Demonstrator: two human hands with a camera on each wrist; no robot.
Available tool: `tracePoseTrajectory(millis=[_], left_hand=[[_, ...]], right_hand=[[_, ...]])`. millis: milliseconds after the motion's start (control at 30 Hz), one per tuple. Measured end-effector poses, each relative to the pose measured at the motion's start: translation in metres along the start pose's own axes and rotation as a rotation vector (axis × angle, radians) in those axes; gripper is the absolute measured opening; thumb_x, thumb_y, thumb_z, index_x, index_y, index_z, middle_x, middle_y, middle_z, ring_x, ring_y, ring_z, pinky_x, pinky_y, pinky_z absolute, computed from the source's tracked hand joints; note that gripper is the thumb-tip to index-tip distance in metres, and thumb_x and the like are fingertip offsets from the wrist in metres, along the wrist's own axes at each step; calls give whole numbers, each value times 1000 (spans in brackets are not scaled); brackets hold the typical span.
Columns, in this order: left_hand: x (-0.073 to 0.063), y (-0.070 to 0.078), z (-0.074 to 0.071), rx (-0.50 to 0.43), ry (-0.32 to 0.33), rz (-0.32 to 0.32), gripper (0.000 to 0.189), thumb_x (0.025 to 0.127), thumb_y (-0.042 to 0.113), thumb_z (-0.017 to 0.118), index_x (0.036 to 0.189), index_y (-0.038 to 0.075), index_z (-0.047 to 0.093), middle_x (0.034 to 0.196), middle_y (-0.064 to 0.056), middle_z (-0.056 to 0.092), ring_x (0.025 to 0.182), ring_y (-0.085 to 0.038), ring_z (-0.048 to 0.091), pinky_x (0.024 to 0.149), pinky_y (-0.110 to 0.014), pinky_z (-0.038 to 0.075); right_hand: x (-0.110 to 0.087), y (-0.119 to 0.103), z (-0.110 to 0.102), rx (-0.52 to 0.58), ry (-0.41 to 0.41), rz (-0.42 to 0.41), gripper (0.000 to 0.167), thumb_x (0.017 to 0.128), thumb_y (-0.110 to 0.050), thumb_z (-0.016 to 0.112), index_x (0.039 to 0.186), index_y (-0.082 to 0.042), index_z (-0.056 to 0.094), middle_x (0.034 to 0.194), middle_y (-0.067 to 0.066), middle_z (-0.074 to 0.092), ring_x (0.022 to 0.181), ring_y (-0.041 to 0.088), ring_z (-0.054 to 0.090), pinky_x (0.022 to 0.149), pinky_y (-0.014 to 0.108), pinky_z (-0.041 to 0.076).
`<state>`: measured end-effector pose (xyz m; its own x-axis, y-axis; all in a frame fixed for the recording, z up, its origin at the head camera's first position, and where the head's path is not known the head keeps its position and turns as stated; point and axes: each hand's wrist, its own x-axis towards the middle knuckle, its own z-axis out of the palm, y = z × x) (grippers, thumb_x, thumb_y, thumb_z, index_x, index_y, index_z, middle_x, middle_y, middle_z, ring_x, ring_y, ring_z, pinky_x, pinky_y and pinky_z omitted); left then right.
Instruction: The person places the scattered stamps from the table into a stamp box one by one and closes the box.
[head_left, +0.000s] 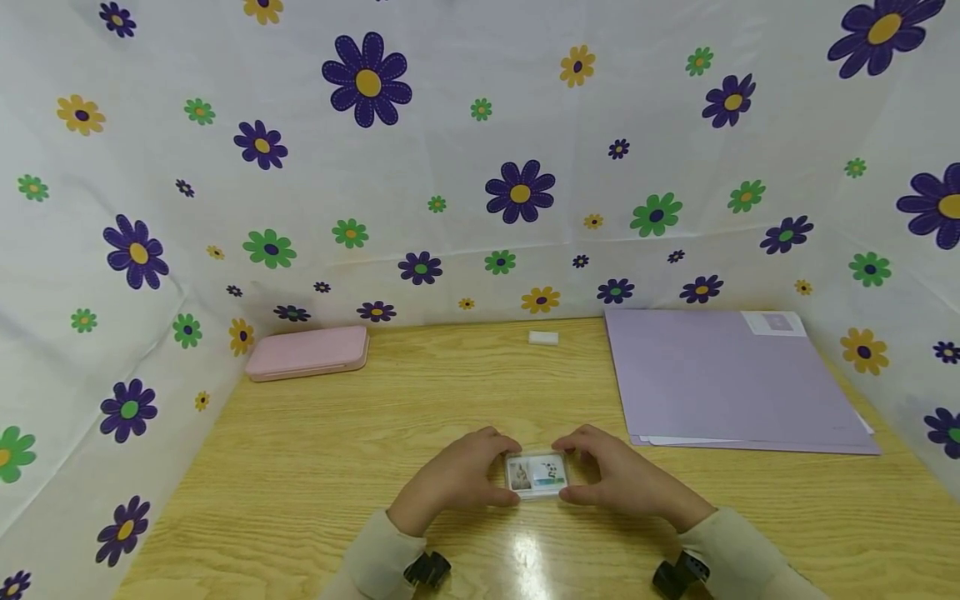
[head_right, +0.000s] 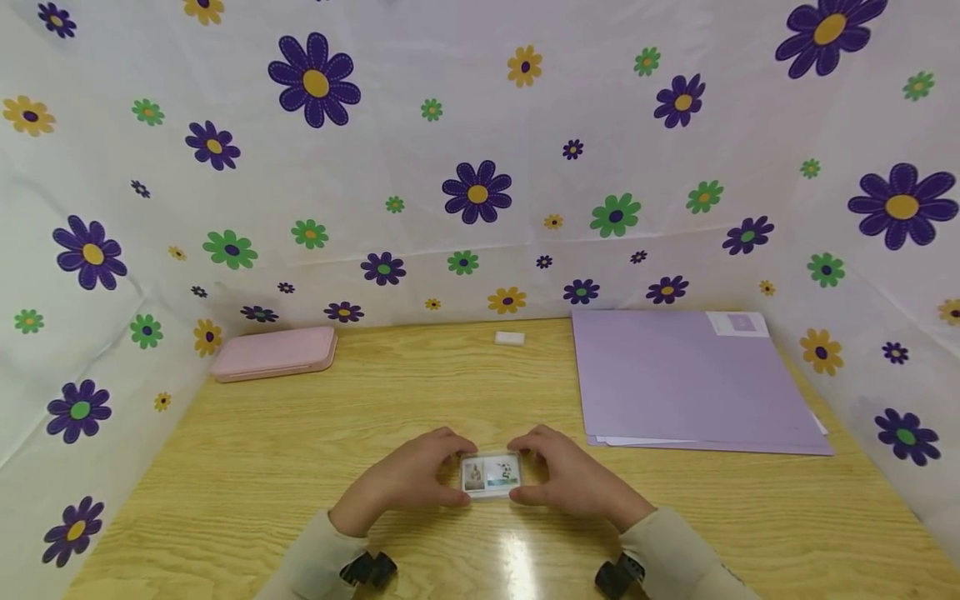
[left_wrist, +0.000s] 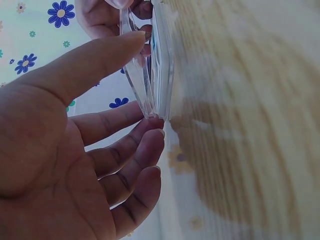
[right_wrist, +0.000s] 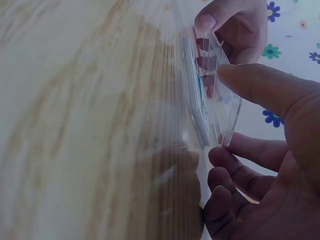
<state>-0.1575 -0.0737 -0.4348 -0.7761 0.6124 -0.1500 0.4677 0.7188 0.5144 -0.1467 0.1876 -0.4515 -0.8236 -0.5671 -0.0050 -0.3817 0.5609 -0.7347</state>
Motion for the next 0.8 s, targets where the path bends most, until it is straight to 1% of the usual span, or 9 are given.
tracePoseTrajectory(millis=[133, 400, 567, 800], left_hand=[[0, 0, 0, 5, 10, 5, 60, 79, 36, 84, 129, 13, 63, 117, 3, 58, 101, -11, 54, 91, -31, 46], [2, -3, 3, 6, 14, 7, 60, 78, 36, 85, 128, 13, 63, 115, 4, 57, 94, -8, 52, 87, -28, 46], [2, -4, 5, 11, 12, 2, 60, 77, 37, 86, 128, 14, 63, 114, 6, 56, 93, -6, 51, 88, -28, 46], [2, -2, 5, 21, 20, 10, 60, 76, 36, 87, 126, 13, 63, 114, 6, 56, 96, -7, 52, 90, -29, 46]], right_hand=[[0, 1, 0, -12, -3, -6, 53, 83, -36, 81, 127, -12, 62, 114, -3, 55, 96, 20, 48, 83, 36, 43], [2, 2, 1, -25, -18, -8, 54, 83, -34, 81, 127, -11, 61, 114, -3, 54, 97, 19, 48, 84, 34, 43], [3, 3, 2, -24, -27, 9, 53, 82, -33, 82, 127, -12, 61, 113, -3, 53, 97, 19, 48, 84, 35, 43], [4, 3, 3, -29, -29, 11, 54, 82, -33, 82, 127, -13, 61, 114, -3, 53, 98, 18, 48, 86, 36, 43]])
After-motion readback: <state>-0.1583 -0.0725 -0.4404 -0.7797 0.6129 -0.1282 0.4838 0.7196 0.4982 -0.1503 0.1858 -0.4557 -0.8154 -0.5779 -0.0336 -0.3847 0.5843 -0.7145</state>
